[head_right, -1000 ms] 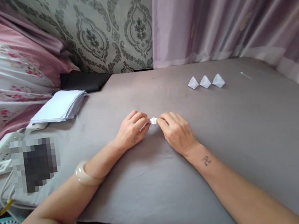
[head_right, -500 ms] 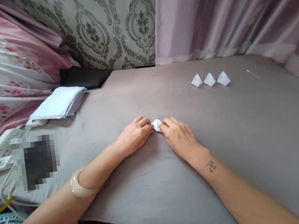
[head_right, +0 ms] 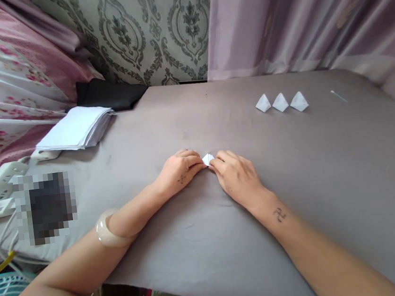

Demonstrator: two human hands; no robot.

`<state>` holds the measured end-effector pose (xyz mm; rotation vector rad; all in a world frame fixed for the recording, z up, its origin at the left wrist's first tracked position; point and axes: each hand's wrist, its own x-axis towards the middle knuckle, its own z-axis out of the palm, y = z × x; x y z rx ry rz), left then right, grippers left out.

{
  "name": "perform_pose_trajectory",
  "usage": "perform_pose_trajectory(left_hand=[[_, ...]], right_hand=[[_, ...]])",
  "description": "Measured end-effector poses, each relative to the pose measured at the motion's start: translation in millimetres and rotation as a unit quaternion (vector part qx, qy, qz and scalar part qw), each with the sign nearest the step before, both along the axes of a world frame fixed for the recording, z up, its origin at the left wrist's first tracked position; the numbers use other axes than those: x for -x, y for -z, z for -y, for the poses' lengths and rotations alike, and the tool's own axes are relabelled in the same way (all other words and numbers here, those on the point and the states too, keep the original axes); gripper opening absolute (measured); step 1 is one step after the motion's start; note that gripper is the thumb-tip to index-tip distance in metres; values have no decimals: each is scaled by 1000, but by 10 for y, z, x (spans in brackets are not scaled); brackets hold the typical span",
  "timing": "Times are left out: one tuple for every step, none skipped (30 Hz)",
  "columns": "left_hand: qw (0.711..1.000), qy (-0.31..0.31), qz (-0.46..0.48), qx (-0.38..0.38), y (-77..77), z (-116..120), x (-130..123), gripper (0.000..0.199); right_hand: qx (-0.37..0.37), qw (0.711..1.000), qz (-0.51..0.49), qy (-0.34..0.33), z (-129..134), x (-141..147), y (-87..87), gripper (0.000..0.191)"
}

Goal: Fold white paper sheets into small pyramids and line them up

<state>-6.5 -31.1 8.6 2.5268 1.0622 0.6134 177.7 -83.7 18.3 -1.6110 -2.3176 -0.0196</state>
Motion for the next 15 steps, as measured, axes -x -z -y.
perform_pose_trajectory(left_hand=[[1000,-8,18,12,6,-13,-6,24],[999,-14,33,26,5,-24,-14,22],[998,-20,44,41,-3,-34,-21,20],[997,-26,52,57,-17,-41,-28,19],[995,-36,58,74,-36,-45,-34,18],[993,-47,62,94,-58,-48,-39,18],[990,-58,65,114,-81,-50,-42,18],[986,-69,68,138,-101,-51,-43,19],[981,-78,73,163,-119,-54,-43,20],[975,-84,78,188,-133,-58,-42,21],[969,-89,85,212,-141,-66,-40,22],[964,-93,91,234,-146,-77,-38,23],[958,-96,95,251,-146,-92,-37,24],[955,-98,97,263,-144,-111,-37,24],[953,-100,95,271,-140,-132,-40,25]], right_hand=[[17,1000,-17,11,-9,0,-7,22],[34,998,-37,23,-21,-1,-15,22],[51,996,-57,34,-36,-5,-22,23],[67,994,-76,41,-55,-10,-31,24],[83,991,-92,46,-76,-16,-40,25],[97,988,-106,52,-100,-23,-49,25],[111,985,-118,57,-127,-30,-59,26],[126,982,-127,64,-155,-39,-69,26],[141,978,-136,70,-184,-47,-80,26],[157,974,-145,77,-212,-56,-92,26],[176,969,-154,84,-241,-66,-106,25],[197,963,-164,89,-269,-76,-123,25],[219,956,-173,93,-296,-86,-141,25],[240,949,-179,98,-322,-94,-160,26],[260,943,-182,100,-346,-102,-181,27]])
